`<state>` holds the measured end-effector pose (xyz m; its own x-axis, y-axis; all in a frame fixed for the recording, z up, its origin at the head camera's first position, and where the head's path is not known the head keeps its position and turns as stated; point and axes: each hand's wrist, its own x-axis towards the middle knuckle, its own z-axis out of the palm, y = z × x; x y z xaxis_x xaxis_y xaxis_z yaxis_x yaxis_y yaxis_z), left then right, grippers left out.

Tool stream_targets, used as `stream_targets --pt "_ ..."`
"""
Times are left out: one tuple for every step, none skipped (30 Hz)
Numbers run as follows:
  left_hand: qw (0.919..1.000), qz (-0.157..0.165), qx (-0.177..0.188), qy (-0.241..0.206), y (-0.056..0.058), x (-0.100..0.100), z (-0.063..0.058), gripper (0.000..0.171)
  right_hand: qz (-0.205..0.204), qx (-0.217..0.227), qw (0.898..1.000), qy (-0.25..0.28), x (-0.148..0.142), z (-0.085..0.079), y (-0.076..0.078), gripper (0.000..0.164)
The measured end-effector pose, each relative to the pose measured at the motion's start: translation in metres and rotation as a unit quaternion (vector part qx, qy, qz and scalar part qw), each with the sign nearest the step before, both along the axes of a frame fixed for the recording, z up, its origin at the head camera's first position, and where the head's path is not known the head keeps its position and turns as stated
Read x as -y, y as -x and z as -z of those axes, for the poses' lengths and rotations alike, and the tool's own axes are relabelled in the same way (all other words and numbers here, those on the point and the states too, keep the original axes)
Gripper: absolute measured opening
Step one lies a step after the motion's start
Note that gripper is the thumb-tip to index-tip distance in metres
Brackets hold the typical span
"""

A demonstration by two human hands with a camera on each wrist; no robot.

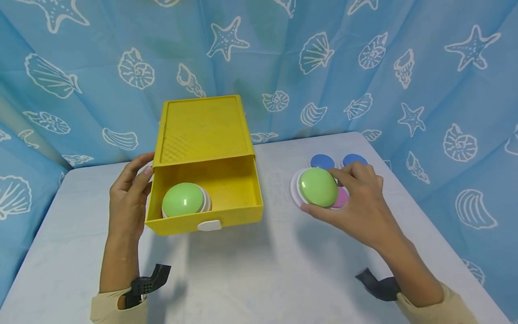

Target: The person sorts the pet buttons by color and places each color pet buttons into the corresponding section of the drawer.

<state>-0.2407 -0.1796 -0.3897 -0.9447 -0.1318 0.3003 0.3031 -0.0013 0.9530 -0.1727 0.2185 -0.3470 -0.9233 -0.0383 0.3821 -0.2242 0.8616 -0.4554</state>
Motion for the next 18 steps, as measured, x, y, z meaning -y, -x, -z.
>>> stream_targets --pt "1.0 0.001 -0.001 -0.003 0.0 0.0 0.0 0.038 -0.002 0.0 1.0 0.002 0.001 -0.001 0.0 0.08" --pt "1.0 0.003 -0.002 -0.005 0.0 0.0 0.0 0.038 -0.003 0.001 1.0 0.002 0.003 -0.002 0.0 0.08" --pt "0.9999 0.006 -0.003 -0.009 0.0 0.001 0.0 0.038 -0.006 0.0 1.0 0.003 0.004 -0.003 0.001 0.079" --pt "0.9999 0.008 -0.004 -0.011 0.0 0.001 0.0 0.038 -0.008 -0.001 1.0 0.005 0.005 -0.004 0.001 0.079" --pt "0.9999 0.01 -0.006 -0.013 0.0 0.001 0.0 0.038 -0.01 -0.004 1.0 0.005 0.007 -0.005 0.001 0.079" --pt "0.9998 0.011 -0.006 -0.015 0.001 0.001 0.0 0.038 -0.012 -0.005 1.0 0.007 0.008 -0.006 0.001 0.078" --pt "0.9997 0.013 -0.007 -0.018 0.001 0.001 0.0 0.038 -0.014 -0.006 1.0 0.01 0.01 -0.007 0.001 0.077" --pt "0.9998 0.013 -0.008 -0.017 0.001 0.001 0.0 0.038 -0.016 -0.006 1.0 0.013 0.011 -0.008 0.001 0.076" --pt "0.9998 0.012 -0.008 -0.017 0.001 0.001 0.001 0.038 -0.018 -0.006 1.0 0.016 0.013 -0.01 0.002 0.075" --pt "0.9997 0.013 -0.009 -0.018 0.002 0.001 0.001 0.038 -0.021 -0.007 1.0 0.018 0.015 -0.011 0.002 0.074" --pt "0.9997 0.013 -0.01 -0.019 0.002 0.002 0.001 0.038 -0.022 -0.006 1.0 0.02 0.018 -0.012 0.002 0.073" --pt "0.9996 0.014 -0.011 -0.021 0.002 0.002 0.001 0.038 -0.024 -0.006 0.999 0.024 0.02 -0.013 0.002 0.072" --pt "0.9995 0.015 -0.012 -0.023 0.002 0.002 0.001 0.038 -0.026 -0.006 0.999 0.025 0.022 -0.015 0.002 0.071" --pt "0.9995 0.017 -0.013 -0.025 0.003 0.002 0.002 0.038 -0.028 -0.007 0.999 0.028 0.024 -0.016 0.003 0.07" --pt "0.9994 0.018 -0.014 -0.027 0.003 0.002 0.002 0.038 -0.031 -0.009 0.999 0.027 0.026 -0.018 0.003 0.07" --pt "0.9993 0.019 -0.015 -0.028 0.003 0.002 0.002 0.038 -0.034 -0.01 0.999 0.029 0.028 -0.019 0.003 0.069" --pt "0.9992 0.02 -0.015 -0.03 0.003 0.002 0.002 0.038 -0.038 -0.012 0.999 0.03 0.03 -0.021 0.004 0.069" --pt "0.9992 0.02 -0.016 -0.03 0.003 0.002 0.002 0.038 -0.042 -0.015 0.999 0.031 0.032 -0.022 0.004 0.069"
